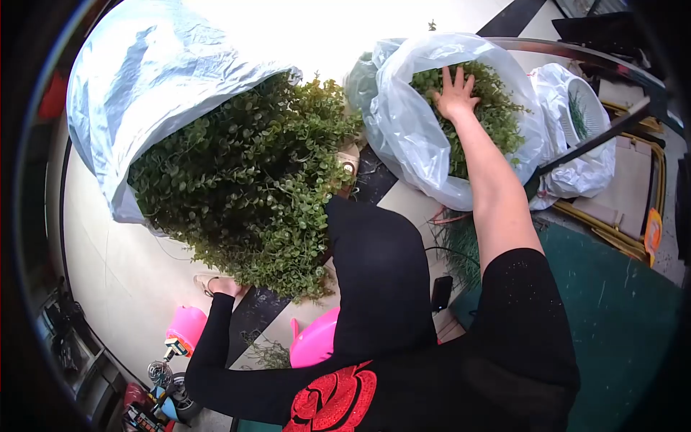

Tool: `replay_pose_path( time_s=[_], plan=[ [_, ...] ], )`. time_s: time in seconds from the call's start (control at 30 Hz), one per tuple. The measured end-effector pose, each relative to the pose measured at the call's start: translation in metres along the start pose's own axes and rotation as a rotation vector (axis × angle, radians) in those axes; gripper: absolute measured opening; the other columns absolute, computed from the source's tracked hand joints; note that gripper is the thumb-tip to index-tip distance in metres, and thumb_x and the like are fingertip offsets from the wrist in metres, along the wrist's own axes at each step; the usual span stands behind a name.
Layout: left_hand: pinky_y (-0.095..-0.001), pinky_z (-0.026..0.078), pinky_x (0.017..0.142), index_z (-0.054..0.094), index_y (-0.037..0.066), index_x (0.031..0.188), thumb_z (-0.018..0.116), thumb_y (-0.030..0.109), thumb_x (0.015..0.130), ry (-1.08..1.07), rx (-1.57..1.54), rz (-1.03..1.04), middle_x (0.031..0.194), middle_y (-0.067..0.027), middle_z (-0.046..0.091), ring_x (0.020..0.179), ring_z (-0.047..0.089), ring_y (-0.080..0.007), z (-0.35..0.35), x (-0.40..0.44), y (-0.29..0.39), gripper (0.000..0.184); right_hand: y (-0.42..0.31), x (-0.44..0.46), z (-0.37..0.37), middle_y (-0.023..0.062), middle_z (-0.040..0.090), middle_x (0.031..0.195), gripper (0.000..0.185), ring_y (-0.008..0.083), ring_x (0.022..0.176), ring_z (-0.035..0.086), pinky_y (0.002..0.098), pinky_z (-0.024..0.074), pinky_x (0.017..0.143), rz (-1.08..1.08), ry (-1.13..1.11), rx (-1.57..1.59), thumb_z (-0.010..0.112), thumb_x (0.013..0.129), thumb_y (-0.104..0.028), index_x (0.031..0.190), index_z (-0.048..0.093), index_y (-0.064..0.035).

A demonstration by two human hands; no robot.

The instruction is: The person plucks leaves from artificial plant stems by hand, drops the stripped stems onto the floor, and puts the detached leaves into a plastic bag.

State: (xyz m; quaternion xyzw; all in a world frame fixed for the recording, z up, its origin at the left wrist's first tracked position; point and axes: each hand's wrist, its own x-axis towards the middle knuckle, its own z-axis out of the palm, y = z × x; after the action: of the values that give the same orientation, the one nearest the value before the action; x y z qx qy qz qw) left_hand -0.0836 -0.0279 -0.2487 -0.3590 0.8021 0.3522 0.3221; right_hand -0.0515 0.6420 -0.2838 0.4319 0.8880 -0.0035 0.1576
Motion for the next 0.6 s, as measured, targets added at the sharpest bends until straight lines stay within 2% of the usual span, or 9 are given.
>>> replay_pose_path(
  time_s=[0.23, 0.33, 0.37, 0.4, 0.43, 0.5, 0.53, 0.57, 0.6],
  plan=[
    [-0.0355, 0.045, 0.085, 0.051, 0.009, 0.123, 0.049, 0.034, 0.093, 0.098, 0.000, -0.130, 0.118, -0.0089, 0.056, 0.103, 0.055, -0.0206, -0.049, -0.073, -0.063, 0.039, -0.012, 0.038, 0.025, 0.0083, 0.005, 0.153, 0.076, 0.0392, 0.138, 0.007, 0.0679, 0.0211, 0.100, 0.087, 0.203, 0.011, 0.055, 0.082, -0.050, 0.145, 0.021, -0.0248],
    [-0.0351, 0.044, 0.086, 0.050, 0.009, 0.125, 0.049, 0.034, 0.093, 0.160, -0.022, -0.208, 0.120, -0.0089, 0.055, 0.104, 0.055, -0.0202, -0.085, -0.121, -0.113, 0.041, 0.017, 0.057, 0.027, 0.0075, 0.005, 0.153, 0.081, 0.0382, 0.138, 0.007, 0.0683, 0.0183, 0.101, 0.012, 0.072, 0.158, 0.058, 0.079, -0.055, 0.145, 0.020, -0.0262],
    [-0.0349, 0.044, 0.086, 0.050, 0.009, 0.126, 0.049, 0.035, 0.093, 0.186, -0.036, -0.235, 0.120, -0.0089, 0.054, 0.104, 0.054, -0.0200, -0.100, -0.139, -0.133, 0.042, 0.026, 0.068, 0.015, 0.0114, 0.007, 0.153, 0.092, 0.0356, 0.139, 0.007, 0.0647, 0.0175, 0.104, 0.000, -0.068, 0.188, 0.059, 0.075, -0.060, 0.146, 0.016, -0.0213],
    [-0.0347, 0.044, 0.086, 0.050, 0.009, 0.126, 0.049, 0.035, 0.093, 0.223, -0.054, -0.263, 0.121, -0.0089, 0.054, 0.105, 0.054, -0.0199, -0.117, -0.157, -0.154, 0.042, 0.050, 0.104, 0.029, 0.0169, 0.013, 0.151, 0.100, 0.0323, 0.140, 0.011, 0.0540, 0.0187, 0.109, -0.169, -0.064, 0.110, 0.062, 0.072, -0.061, 0.146, 0.015, -0.0138],
    [-0.0346, 0.044, 0.087, 0.050, 0.009, 0.127, 0.049, 0.035, 0.093, 0.261, -0.076, -0.294, 0.121, -0.0089, 0.054, 0.105, 0.054, -0.0197, -0.138, -0.178, -0.178, 0.043, 0.065, 0.096, -0.001, 0.0200, 0.022, 0.148, 0.103, 0.0278, 0.138, 0.020, 0.0408, 0.0208, 0.111, -0.349, -0.145, 0.502, 0.068, 0.070, -0.057, 0.145, 0.019, -0.0075],
    [-0.0343, 0.043, 0.087, 0.049, 0.009, 0.128, 0.049, 0.036, 0.093, 0.358, -0.117, -0.345, 0.122, -0.0090, 0.053, 0.106, 0.054, -0.0194, -0.180, -0.217, -0.225, 0.044, 0.068, 0.047, -0.060, 0.0138, 0.037, 0.142, 0.089, 0.0240, 0.131, 0.035, 0.0318, 0.0280, 0.104, -0.246, -0.531, 1.057, 0.074, 0.072, -0.044, 0.141, 0.032, -0.0063],
    [-0.0341, 0.043, 0.088, 0.049, 0.009, 0.129, 0.049, 0.036, 0.093, 0.410, -0.138, -0.359, 0.123, -0.0090, 0.053, 0.106, 0.053, -0.0193, -0.202, -0.232, -0.245, 0.045, 0.086, 0.062, -0.072, 0.0117, 0.041, 0.138, 0.087, 0.0267, 0.129, 0.037, 0.0410, 0.0288, 0.102, -0.371, -0.469, 0.862, 0.072, 0.072, -0.048, 0.140, 0.034, -0.0087],
    [-0.0339, 0.043, 0.088, 0.048, 0.009, 0.129, 0.049, 0.036, 0.093, 0.475, -0.174, -0.357, 0.124, -0.0090, 0.053, 0.107, 0.053, -0.0192, -0.223, -0.241, -0.265, 0.045, 0.090, 0.046, -0.090, 0.0056, 0.039, 0.141, 0.076, 0.0256, 0.129, 0.036, 0.0539, 0.0300, 0.098, -0.136, -0.352, 0.740, 0.066, 0.076, -0.051, 0.138, 0.038, -0.0157],
    [-0.0338, 0.043, 0.088, 0.048, 0.009, 0.130, 0.049, 0.036, 0.093, 0.537, -0.216, -0.332, 0.124, -0.0090, 0.053, 0.107, 0.053, -0.0190, -0.244, -0.244, -0.281, 0.046, 0.105, 0.050, -0.087, 0.0071, 0.037, 0.143, 0.082, 0.0333, 0.129, 0.036, 0.0627, 0.0268, 0.096, -0.157, -0.255, 0.872, 0.066, 0.074, -0.055, 0.140, 0.035, -0.0194]
  ],
)
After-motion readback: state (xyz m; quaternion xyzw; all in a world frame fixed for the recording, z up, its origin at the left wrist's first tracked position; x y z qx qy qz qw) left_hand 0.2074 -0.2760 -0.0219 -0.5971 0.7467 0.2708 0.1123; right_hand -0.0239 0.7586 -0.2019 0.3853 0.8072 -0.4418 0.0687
